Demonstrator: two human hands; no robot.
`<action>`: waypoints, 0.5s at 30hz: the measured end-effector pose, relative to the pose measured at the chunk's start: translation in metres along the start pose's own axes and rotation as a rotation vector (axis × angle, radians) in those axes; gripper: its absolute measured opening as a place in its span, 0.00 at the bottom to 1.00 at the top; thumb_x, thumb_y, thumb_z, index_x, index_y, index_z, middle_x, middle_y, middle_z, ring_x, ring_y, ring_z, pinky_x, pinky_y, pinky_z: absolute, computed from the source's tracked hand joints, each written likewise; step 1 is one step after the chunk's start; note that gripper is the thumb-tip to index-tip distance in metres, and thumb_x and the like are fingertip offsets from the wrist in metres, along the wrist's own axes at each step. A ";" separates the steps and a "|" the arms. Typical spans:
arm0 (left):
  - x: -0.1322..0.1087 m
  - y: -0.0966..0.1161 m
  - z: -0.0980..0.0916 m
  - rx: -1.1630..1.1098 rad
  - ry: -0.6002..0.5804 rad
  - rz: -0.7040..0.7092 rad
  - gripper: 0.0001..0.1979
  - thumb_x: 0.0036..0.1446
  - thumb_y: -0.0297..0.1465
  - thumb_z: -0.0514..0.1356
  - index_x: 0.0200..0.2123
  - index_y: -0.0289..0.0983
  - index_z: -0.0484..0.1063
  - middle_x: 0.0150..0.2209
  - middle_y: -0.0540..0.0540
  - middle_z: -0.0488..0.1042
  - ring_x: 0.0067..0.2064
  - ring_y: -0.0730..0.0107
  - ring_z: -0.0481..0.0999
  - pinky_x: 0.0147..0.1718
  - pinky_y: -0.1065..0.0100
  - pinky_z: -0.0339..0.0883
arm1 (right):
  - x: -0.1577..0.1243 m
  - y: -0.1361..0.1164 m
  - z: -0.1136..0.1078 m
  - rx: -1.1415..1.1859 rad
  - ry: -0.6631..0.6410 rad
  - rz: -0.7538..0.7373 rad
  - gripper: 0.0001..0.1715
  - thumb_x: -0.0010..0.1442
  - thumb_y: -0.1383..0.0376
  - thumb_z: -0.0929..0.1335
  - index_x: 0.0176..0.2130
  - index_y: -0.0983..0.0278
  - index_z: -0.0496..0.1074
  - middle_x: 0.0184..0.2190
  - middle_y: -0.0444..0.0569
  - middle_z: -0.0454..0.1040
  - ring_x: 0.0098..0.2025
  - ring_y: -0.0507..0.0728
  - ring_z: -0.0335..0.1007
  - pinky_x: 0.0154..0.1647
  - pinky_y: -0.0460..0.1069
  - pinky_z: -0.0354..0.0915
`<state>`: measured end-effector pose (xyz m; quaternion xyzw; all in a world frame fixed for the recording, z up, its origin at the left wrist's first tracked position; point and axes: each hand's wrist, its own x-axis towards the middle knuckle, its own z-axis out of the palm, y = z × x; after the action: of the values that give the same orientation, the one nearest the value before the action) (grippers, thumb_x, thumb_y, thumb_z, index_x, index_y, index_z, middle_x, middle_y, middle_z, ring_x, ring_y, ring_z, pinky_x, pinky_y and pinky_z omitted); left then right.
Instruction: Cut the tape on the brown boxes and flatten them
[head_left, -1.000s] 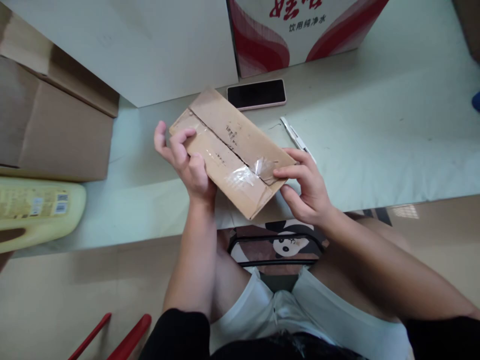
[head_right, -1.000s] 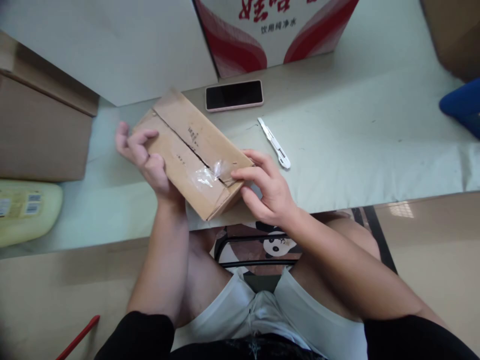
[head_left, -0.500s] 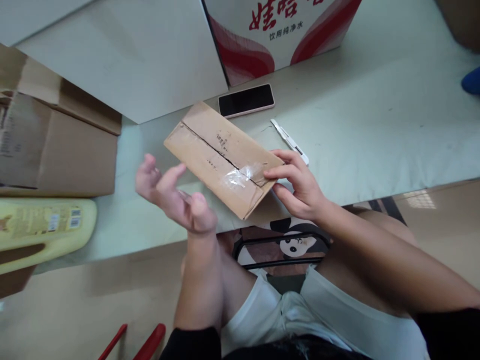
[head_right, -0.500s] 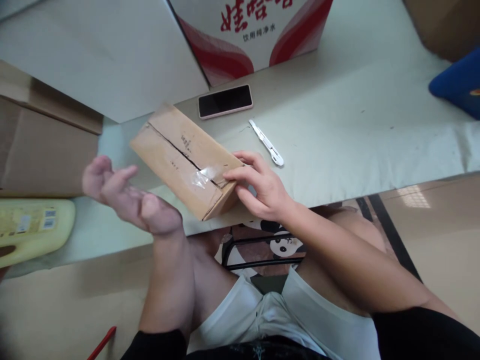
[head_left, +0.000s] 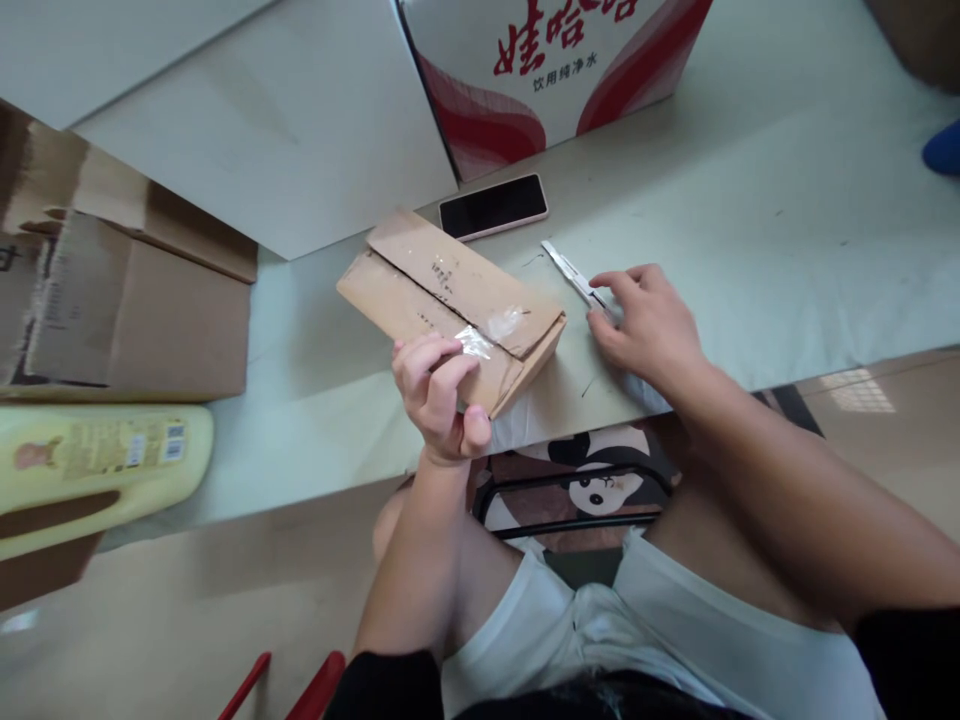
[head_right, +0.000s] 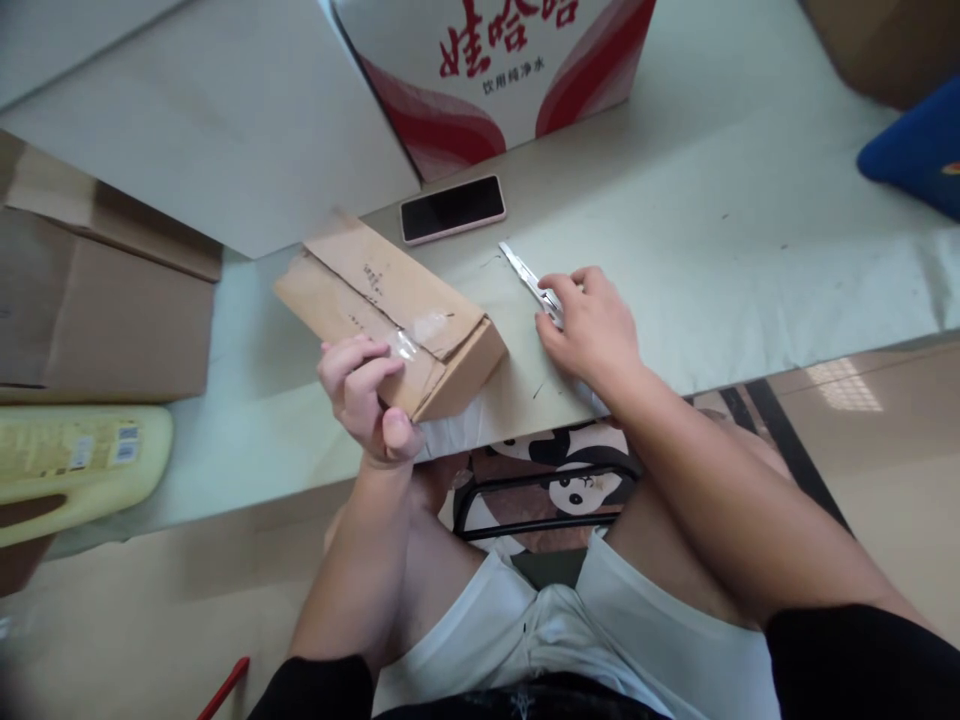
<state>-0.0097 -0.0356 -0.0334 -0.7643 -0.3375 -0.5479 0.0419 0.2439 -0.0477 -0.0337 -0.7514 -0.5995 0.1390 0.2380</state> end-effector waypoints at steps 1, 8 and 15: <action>0.000 0.001 0.000 -0.007 -0.002 -0.008 0.18 0.62 0.44 0.48 0.43 0.44 0.73 0.41 0.42 0.74 0.48 0.52 0.75 0.58 0.45 0.61 | 0.002 0.001 0.000 -0.065 -0.064 0.028 0.28 0.61 0.58 0.65 0.58 0.60 0.73 0.48 0.60 0.76 0.46 0.69 0.74 0.40 0.61 0.69; 0.003 0.011 0.007 -0.034 0.036 -0.028 0.15 0.62 0.42 0.49 0.41 0.43 0.72 0.41 0.43 0.73 0.47 0.54 0.73 0.58 0.48 0.60 | 0.004 -0.007 -0.001 -0.112 -0.210 0.141 0.26 0.58 0.60 0.65 0.55 0.66 0.72 0.43 0.62 0.80 0.40 0.69 0.74 0.37 0.59 0.67; 0.006 0.019 0.017 0.029 0.023 -0.034 0.16 0.63 0.44 0.51 0.43 0.43 0.72 0.43 0.42 0.75 0.49 0.56 0.75 0.59 0.50 0.64 | -0.001 -0.012 -0.004 0.045 -0.176 0.168 0.18 0.63 0.58 0.63 0.50 0.61 0.69 0.34 0.54 0.79 0.32 0.63 0.71 0.34 0.56 0.66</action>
<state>0.0152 -0.0400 -0.0290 -0.7513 -0.3578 -0.5525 0.0475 0.2355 -0.0475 -0.0238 -0.7785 -0.5497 0.2372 0.1886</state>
